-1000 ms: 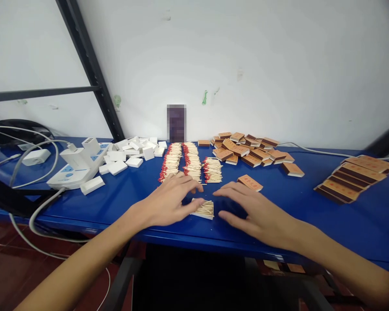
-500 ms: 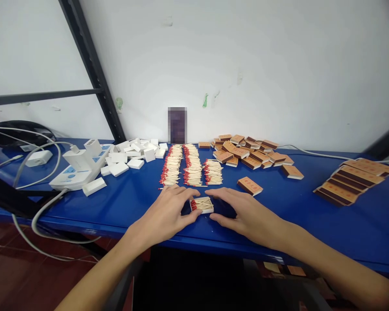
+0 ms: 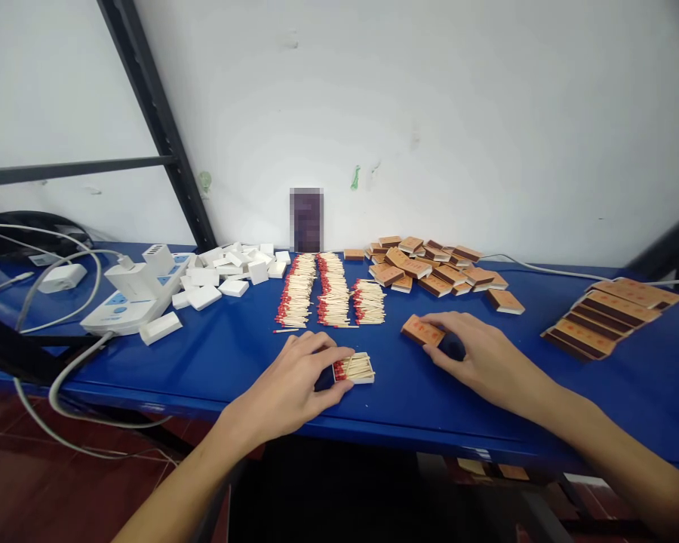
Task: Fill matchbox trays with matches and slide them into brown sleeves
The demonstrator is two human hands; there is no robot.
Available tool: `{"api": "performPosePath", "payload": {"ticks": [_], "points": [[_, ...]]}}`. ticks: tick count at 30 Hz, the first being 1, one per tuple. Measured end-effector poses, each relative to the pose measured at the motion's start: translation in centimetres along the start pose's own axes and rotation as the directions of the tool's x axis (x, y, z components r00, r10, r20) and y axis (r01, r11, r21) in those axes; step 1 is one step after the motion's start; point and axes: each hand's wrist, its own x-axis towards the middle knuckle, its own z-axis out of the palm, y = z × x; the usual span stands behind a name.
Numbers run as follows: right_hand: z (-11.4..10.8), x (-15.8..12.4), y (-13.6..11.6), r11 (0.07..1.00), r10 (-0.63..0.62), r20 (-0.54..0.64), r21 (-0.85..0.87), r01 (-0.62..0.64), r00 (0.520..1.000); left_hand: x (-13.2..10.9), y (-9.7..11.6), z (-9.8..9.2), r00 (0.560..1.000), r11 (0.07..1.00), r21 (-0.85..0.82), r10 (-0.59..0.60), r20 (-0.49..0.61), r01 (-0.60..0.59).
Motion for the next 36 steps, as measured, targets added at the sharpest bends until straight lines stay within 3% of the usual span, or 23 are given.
{"api": "performPosePath", "payload": {"ticks": [4, 7, 14, 36], "points": [[-0.8, -0.6, -3.5, 0.976, -0.157, 0.151, 0.176, 0.13, 0.976, -0.2, 0.0, -0.2, 0.999, 1.0, -0.011, 0.023, 0.022, -0.023], [-1.3, -1.0, -5.3, 0.956, -0.201, 0.203, 0.253, 0.147, 0.958, -0.2, 0.1, -0.4, 0.998, 0.999, -0.029, 0.042, 0.035, -0.041], [-0.9, -0.9, -6.0, 0.935, -0.297, 0.077, 0.224, 0.274, 0.952, -0.2, 0.2, -0.5, 0.999, 0.998, -0.053, 0.027, 0.048, -0.024], [0.0, -1.1, -5.3, 0.914, -0.31, -0.07, 0.253, 0.318, 0.948, -0.7, 0.0, -0.2, 1.0, 0.996, -0.087, 0.0, 0.006, 0.0]]}}
